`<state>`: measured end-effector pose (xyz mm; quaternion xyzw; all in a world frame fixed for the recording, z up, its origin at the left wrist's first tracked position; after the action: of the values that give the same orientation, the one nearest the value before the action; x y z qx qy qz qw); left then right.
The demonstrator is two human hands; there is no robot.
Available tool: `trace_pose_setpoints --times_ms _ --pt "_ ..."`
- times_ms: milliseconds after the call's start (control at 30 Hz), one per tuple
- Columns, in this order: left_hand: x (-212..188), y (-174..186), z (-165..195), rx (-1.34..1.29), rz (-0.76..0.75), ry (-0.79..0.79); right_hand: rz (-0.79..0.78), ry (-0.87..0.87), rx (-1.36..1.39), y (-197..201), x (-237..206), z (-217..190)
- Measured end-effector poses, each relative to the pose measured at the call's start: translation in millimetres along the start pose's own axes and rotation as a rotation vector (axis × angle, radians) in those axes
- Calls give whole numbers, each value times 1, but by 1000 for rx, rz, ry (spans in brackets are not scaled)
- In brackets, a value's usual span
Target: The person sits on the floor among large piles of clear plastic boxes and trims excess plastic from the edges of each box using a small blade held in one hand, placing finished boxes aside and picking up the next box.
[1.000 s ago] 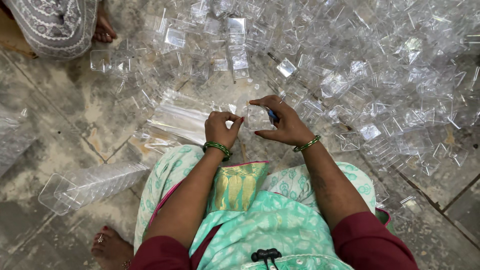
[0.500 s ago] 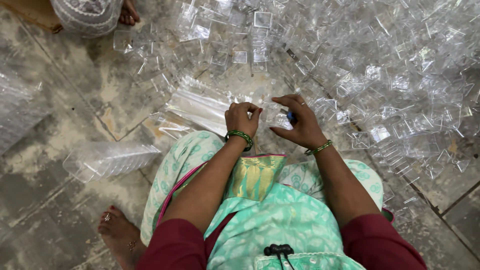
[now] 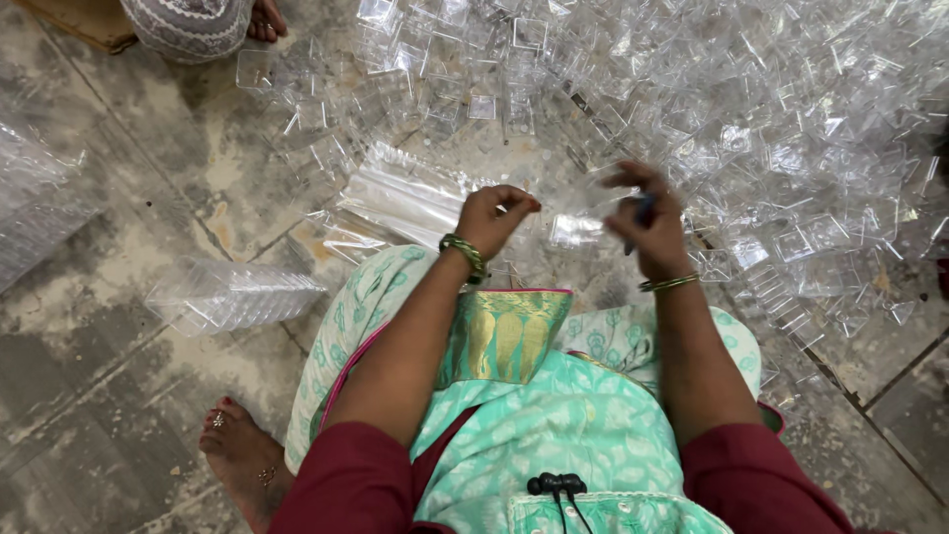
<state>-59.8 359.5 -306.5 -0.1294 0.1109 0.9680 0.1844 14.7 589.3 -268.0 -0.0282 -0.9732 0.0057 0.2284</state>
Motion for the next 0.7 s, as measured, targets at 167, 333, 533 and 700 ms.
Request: trace_pose_setpoints --times_ms 167,333,533,700 --pt "-12 67 18 -896 -240 -204 379 98 941 89 4 -18" --pt "-14 95 26 -1376 -335 -265 425 99 873 93 7 -15" --pt "-2 46 14 -841 -187 41 252 -55 803 52 25 -7" --pt "13 4 -6 -424 -220 271 8 -214 544 -4 33 8"
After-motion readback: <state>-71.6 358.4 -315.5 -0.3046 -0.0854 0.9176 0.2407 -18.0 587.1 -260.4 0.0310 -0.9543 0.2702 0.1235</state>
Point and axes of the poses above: each hand's wrist, its own x-axis towards the middle knuckle, its own y-axis out of the back of the hand, z = x × y, the point moved 8 cm from there along x, towards the middle knuckle, and after that the axes turned 15 degrees about y, right-handed, at the moved point
